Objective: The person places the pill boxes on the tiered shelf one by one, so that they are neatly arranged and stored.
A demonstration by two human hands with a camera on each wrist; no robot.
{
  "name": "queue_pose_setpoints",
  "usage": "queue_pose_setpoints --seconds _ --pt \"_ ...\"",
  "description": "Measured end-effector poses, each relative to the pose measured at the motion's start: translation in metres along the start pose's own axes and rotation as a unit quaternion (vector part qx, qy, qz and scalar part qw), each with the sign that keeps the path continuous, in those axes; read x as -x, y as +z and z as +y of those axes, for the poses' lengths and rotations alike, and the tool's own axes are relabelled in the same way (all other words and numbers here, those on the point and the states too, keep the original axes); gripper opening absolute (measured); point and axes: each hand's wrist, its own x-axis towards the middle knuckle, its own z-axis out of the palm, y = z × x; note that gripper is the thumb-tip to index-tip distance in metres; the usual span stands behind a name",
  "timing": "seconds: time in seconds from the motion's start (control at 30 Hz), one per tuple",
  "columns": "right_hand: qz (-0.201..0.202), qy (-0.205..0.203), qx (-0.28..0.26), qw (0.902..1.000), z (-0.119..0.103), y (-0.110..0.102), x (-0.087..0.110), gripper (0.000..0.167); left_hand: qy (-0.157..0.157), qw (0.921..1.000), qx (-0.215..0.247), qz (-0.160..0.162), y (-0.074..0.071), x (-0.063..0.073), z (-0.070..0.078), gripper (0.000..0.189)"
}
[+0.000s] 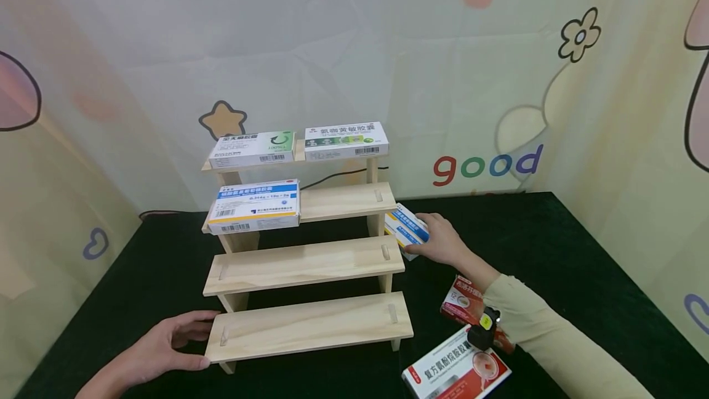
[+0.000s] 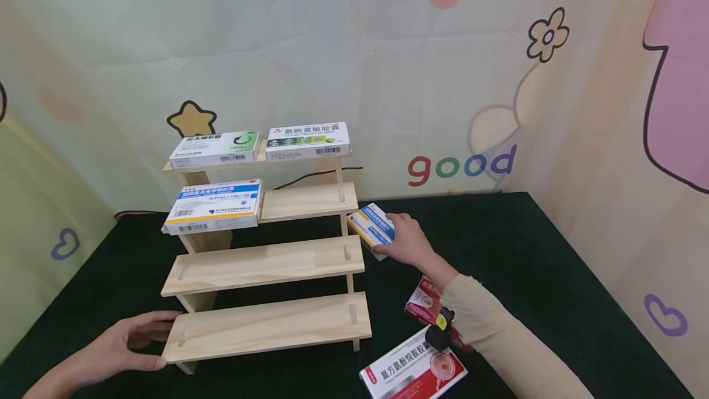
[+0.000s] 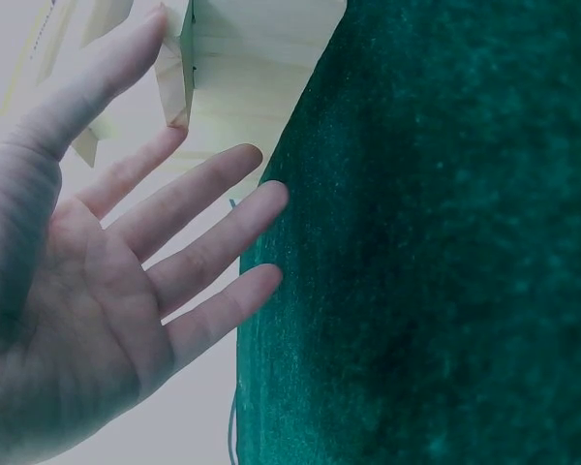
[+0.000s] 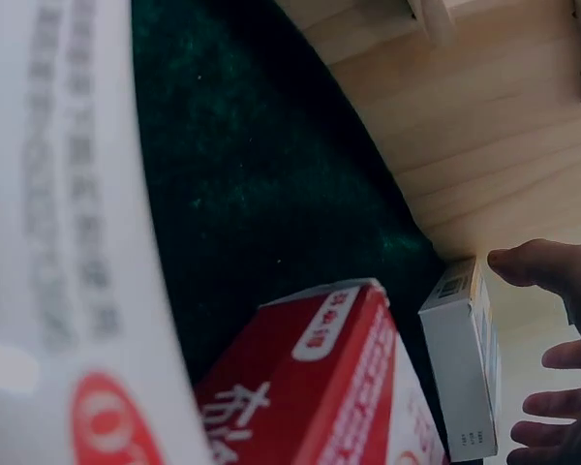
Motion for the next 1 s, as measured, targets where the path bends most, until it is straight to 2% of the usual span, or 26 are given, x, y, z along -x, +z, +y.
queue_pose_setpoints --seconds 0.43,0.77,1.0 --pt "-0.034 0.039 0.048 0.9975 0.012 0.009 -0.006 0.081 -0.007 1.0 0.003 0.004 0.001 -0.001 0.0 0.064" --pt "-0.022 0.038 0.078 0.996 0.009 0.008 -0.006 0.07 -0.005 1.0 0.005 0.003 0.0 0.0 -0.002 0.064" --pt "0.001 0.017 0.089 0.9959 0.01 0.005 -0.007 0.068 -0.005 0.9999 0.01 0.0 0.0 -0.001 -0.003 0.064"
